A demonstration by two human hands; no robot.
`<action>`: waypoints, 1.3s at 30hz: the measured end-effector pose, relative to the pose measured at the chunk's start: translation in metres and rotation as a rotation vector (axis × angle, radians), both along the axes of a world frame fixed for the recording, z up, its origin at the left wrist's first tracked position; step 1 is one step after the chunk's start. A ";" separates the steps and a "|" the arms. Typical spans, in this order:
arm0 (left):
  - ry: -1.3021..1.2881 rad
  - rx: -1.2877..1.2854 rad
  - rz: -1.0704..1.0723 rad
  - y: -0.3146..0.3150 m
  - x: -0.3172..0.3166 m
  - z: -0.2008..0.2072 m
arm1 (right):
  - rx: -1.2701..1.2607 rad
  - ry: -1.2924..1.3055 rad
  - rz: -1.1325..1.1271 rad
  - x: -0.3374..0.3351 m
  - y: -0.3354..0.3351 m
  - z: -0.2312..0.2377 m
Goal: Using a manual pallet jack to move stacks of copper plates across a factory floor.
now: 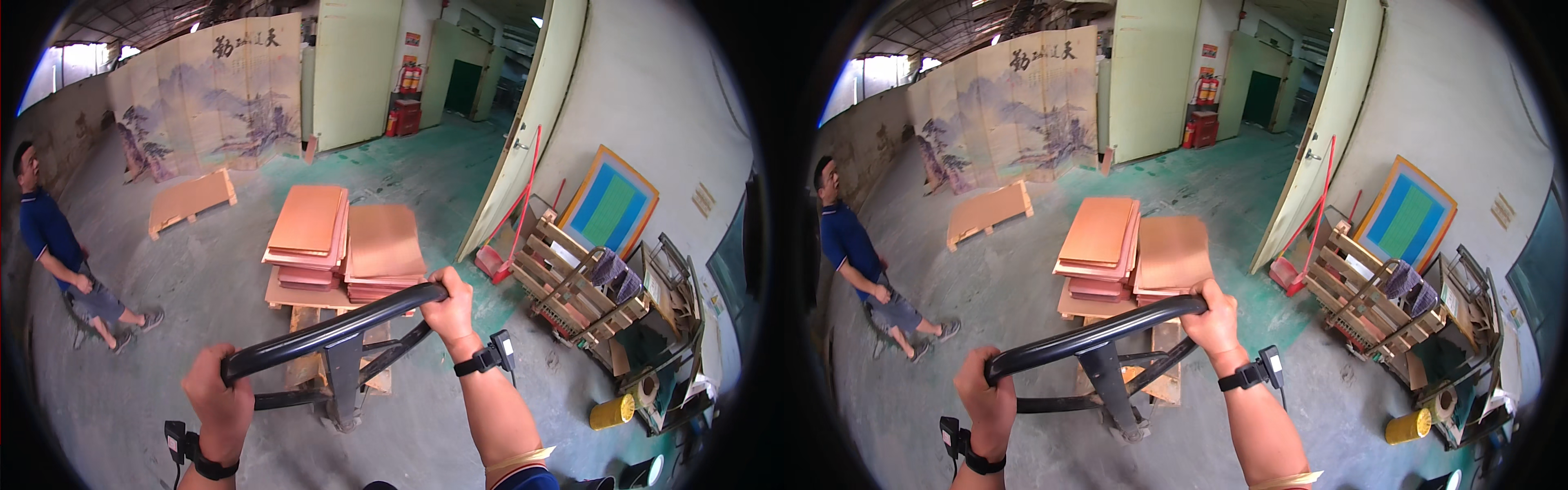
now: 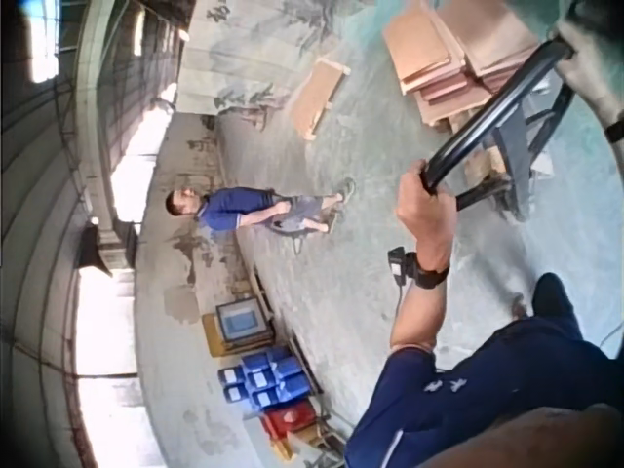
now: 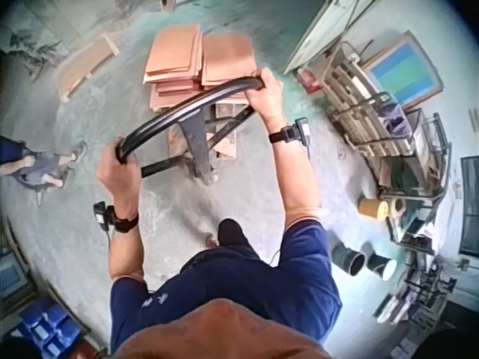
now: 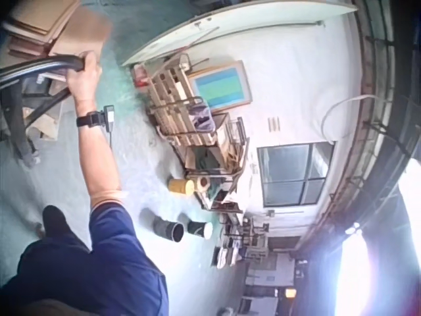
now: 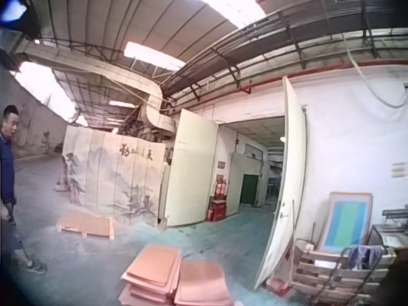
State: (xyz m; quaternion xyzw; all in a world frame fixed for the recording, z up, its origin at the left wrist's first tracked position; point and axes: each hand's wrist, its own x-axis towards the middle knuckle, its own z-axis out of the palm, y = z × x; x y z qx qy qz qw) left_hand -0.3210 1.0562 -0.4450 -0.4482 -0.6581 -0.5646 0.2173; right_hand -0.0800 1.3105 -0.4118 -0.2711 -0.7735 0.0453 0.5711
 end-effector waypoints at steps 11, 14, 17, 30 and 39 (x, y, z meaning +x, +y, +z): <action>0.015 -0.154 -0.071 0.147 -0.105 0.044 | -0.049 0.126 -0.011 -0.187 0.217 0.021; 0.004 -0.173 -0.030 0.184 -0.165 0.039 | -0.080 0.116 -0.006 -0.256 0.260 0.019; 0.038 -0.158 0.041 0.225 -0.236 0.047 | -0.057 0.103 0.045 -0.317 0.293 0.020; 0.119 0.105 -0.013 0.450 -0.628 0.039 | 0.050 0.043 -0.091 -0.541 0.336 0.025; 0.068 0.090 -0.311 0.609 -0.684 0.076 | 0.082 0.019 -0.437 -0.583 0.438 0.059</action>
